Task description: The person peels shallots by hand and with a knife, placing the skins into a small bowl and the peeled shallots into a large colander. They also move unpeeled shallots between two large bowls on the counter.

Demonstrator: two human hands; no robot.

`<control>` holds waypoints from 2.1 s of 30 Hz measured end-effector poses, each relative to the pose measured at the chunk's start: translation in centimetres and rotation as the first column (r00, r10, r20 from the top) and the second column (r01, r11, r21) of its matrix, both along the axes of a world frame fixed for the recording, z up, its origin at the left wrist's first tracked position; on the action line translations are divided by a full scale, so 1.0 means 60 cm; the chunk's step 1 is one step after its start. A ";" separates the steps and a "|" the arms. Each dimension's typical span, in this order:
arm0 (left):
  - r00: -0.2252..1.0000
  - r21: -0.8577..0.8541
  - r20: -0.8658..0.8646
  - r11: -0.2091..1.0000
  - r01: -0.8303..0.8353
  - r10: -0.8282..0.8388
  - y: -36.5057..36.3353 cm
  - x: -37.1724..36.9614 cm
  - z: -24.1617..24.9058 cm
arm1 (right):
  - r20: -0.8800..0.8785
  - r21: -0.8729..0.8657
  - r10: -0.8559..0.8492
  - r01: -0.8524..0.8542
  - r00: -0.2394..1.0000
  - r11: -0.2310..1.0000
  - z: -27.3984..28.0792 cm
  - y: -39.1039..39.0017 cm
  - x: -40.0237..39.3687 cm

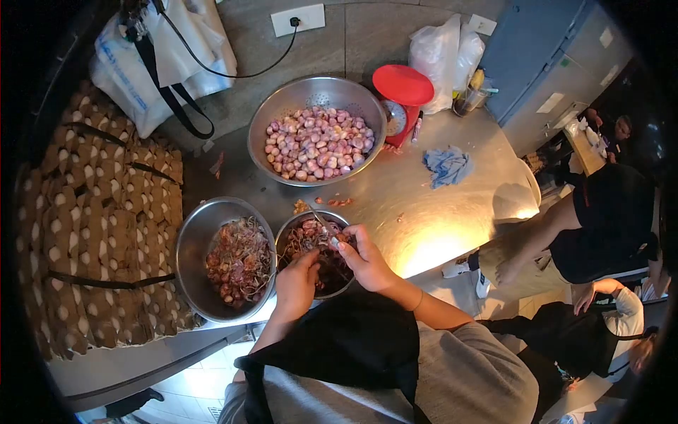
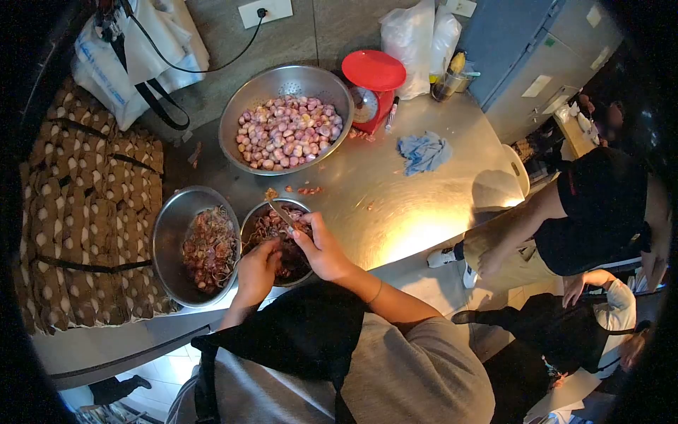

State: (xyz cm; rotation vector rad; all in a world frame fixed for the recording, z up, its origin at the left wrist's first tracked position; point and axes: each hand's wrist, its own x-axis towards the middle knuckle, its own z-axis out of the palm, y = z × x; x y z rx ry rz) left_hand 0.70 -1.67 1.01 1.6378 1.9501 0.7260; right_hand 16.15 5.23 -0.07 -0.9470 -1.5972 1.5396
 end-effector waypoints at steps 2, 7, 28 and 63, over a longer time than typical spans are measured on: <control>1.000 0.115 0.019 0.993 0.002 -0.004 0.001 0.000 0.015 | 0.017 -0.011 0.003 -0.002 1.000 1.000 0.003 -0.001 -0.001; 0.869 0.142 0.495 0.986 -0.086 0.005 0.013 0.007 0.026 | 0.052 0.113 -0.018 0.012 0.998 0.994 0.014 -0.009 -0.010; -0.120 -0.030 0.992 0.999 -0.031 0.026 -0.002 -0.030 0.014 | -0.238 -0.473 0.025 -0.138 0.971 0.870 0.039 0.036 0.000; -0.040 0.006 0.999 0.961 -0.277 -0.017 0.024 -0.027 0.000 | -0.316 -0.359 0.161 -0.276 0.935 0.892 0.033 -0.004 -0.030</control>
